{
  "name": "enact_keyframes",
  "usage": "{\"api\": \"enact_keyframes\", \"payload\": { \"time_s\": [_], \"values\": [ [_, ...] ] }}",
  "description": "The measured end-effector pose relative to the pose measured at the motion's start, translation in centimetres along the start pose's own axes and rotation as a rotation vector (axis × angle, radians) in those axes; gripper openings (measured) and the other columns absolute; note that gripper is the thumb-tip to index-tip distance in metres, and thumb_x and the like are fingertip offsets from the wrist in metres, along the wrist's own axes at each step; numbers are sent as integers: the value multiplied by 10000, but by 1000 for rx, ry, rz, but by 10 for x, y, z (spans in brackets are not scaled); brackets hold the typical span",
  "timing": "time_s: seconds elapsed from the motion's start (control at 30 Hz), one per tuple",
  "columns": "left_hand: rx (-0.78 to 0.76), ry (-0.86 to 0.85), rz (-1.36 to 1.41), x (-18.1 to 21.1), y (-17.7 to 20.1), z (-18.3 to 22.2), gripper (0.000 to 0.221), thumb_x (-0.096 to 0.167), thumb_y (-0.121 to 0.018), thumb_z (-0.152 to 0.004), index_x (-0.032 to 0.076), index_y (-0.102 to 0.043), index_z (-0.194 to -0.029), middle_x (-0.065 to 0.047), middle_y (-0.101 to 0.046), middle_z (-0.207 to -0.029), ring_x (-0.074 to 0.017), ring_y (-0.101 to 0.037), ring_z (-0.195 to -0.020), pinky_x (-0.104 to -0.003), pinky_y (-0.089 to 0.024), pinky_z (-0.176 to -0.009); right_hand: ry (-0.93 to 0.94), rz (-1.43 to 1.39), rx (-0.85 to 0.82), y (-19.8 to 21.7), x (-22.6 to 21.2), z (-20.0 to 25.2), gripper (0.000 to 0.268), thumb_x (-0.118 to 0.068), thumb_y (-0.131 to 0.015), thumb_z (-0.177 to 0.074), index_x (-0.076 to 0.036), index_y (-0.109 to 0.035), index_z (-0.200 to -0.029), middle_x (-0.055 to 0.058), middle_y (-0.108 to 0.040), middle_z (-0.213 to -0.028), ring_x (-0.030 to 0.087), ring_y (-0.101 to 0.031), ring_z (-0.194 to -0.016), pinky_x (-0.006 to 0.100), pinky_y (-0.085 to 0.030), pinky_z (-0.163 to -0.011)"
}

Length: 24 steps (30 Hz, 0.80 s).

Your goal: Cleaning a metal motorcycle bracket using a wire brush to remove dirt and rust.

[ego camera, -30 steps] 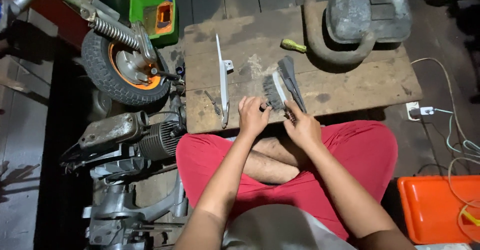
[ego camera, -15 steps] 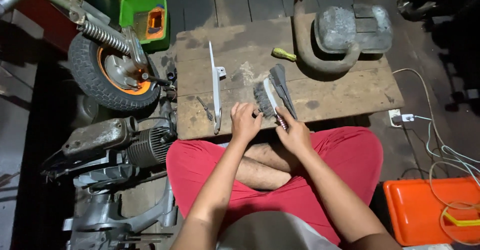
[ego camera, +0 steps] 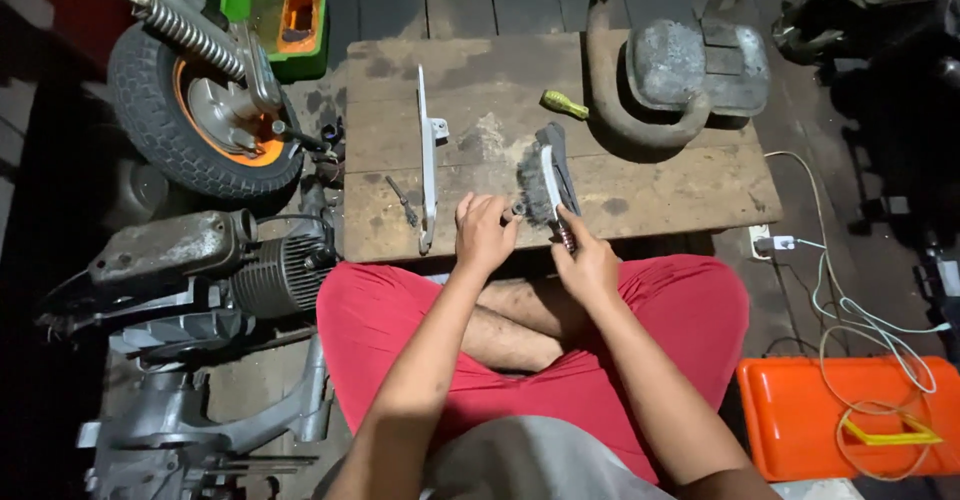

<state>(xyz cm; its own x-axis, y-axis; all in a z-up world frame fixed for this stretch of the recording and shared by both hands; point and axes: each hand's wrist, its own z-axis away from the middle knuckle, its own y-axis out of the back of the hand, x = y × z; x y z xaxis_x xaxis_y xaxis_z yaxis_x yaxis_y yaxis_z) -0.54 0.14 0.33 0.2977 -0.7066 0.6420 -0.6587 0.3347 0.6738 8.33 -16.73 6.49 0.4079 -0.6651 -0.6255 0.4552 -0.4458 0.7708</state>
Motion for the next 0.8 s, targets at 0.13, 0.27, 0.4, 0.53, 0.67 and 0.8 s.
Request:
{"api": "enact_keyframes", "payload": {
  "time_s": [0.13,0.27,0.4,0.53,0.67,0.8],
  "values": [
    [-16,20,15,1,0,0,257,154,-816,-802,150,-563,-762,-42,-715,-831,-253,-679,-1054,-522,-343,-1158,54,-17,-21,0,14,-5,604,-288,-656,-850,-445,-570,-1426,201,-763,-856,442,-724,-926,549,-567,-849],
    [-3,4,10,2,1,-1,274,182,-835,-772,157,-562,-778,-43,-709,-829,-256,-680,-1053,-516,-348,-1161,156,331,-185,18,26,-17,559,-345,-571,-908,-421,-520,-1460,200,-759,-1079,431,-745,-943,550,-588,-829],
    [-15,22,20,5,4,-2,263,157,-820,-789,156,-557,-776,-27,-701,-803,-244,-684,-1038,-514,-356,-1157,312,245,-191,33,31,-13,554,-346,-598,-914,-375,-489,-1457,225,-743,-1067,454,-726,-953,569,-572,-828],
    [-13,4,1,-4,-8,2,255,220,-834,-793,155,-587,-795,-45,-735,-887,-251,-683,-1065,-520,-352,-1163,318,308,-220,21,52,-11,539,-330,-575,-923,-314,-492,-1456,202,-754,-1011,431,-746,-911,556,-590,-794],
    [-20,13,21,-1,-2,-1,245,172,-833,-787,152,-589,-797,-45,-729,-865,-262,-682,-1060,-519,-340,-1169,373,248,-161,23,54,-11,568,-278,-579,-927,-319,-512,-1490,175,-755,-1021,400,-748,-892,516,-606,-768],
    [-27,19,23,8,3,-4,264,156,-838,-757,141,-577,-790,-63,-726,-861,-283,-679,-1064,-532,-341,-1166,393,382,-103,19,57,-7,589,-288,-586,-918,-276,-511,-1502,187,-751,-972,392,-750,-850,524,-612,-743]
  ]
}}
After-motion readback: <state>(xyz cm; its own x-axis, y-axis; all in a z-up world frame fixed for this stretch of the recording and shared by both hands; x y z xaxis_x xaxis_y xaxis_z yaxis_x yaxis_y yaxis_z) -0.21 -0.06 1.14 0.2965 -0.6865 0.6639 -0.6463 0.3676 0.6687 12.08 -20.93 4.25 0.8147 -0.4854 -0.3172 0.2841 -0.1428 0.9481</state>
